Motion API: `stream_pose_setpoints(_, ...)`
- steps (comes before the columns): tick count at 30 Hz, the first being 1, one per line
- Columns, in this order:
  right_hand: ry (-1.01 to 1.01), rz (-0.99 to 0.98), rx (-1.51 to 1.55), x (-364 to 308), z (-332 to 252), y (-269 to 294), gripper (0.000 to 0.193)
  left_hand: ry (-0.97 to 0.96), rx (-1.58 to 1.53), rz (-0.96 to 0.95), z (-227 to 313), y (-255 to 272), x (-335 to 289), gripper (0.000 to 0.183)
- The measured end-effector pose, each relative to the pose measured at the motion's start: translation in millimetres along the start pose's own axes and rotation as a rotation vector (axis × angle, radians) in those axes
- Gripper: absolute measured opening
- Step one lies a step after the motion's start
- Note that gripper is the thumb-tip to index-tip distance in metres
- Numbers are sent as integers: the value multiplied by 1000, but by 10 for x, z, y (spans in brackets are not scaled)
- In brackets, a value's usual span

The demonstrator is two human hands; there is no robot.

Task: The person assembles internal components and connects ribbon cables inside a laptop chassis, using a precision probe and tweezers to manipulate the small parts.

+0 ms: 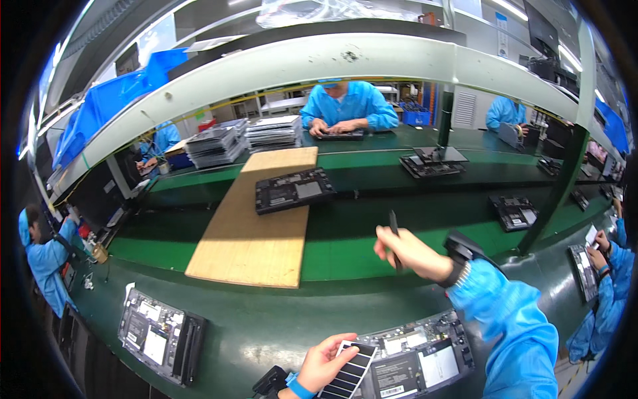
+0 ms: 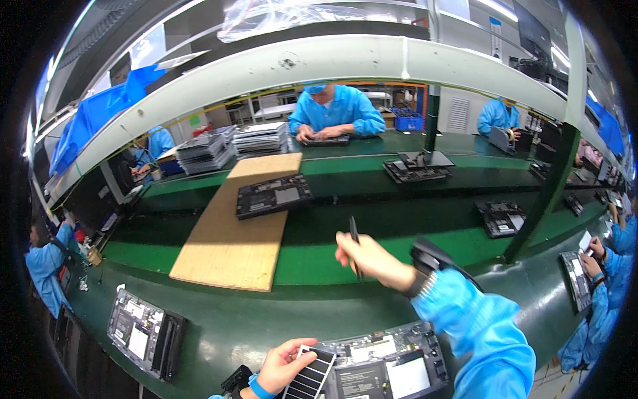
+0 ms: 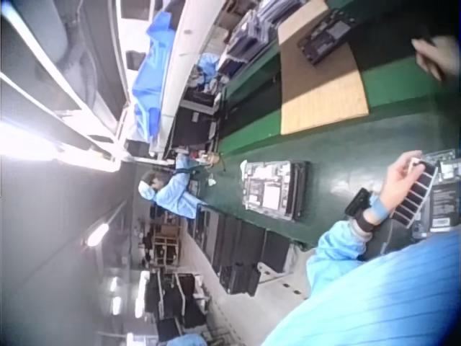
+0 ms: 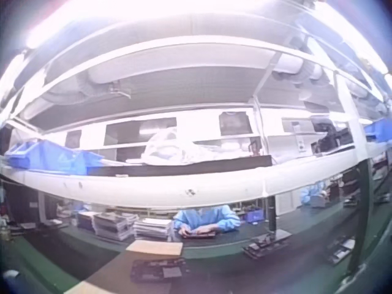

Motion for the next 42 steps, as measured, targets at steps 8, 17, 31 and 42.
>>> stream_pose_setpoints(8, -100, -87, 536, -1942, 538, 77, 19, 137, 320, -170, -418, -461, 37, 21)
stream_pose_setpoints(17, -61, 58, 532, -2169, 782, -239, 25, 0, 591, -134, -460, -710, 11, 23)
stream_pose_setpoints(31, -100, 0, 559, -2138, 895, -328, 19, 80, 605, -159, -420, -738, -9, 18)
stream_pose_setpoints(42, -146, 346, 561, -2061, 1070, -226, 16, -121, 787, -386, -307, -743, 186, 15)
Point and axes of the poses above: each hand's wrist, its own x-axis towards the middle knuckle, its own y-axis out of the back of the hand, z = x × y, the point moved 2 cm from there along x, towards the middle knuckle, and after that the axes turned 7 degrees about -x, right-handed, at the moved point
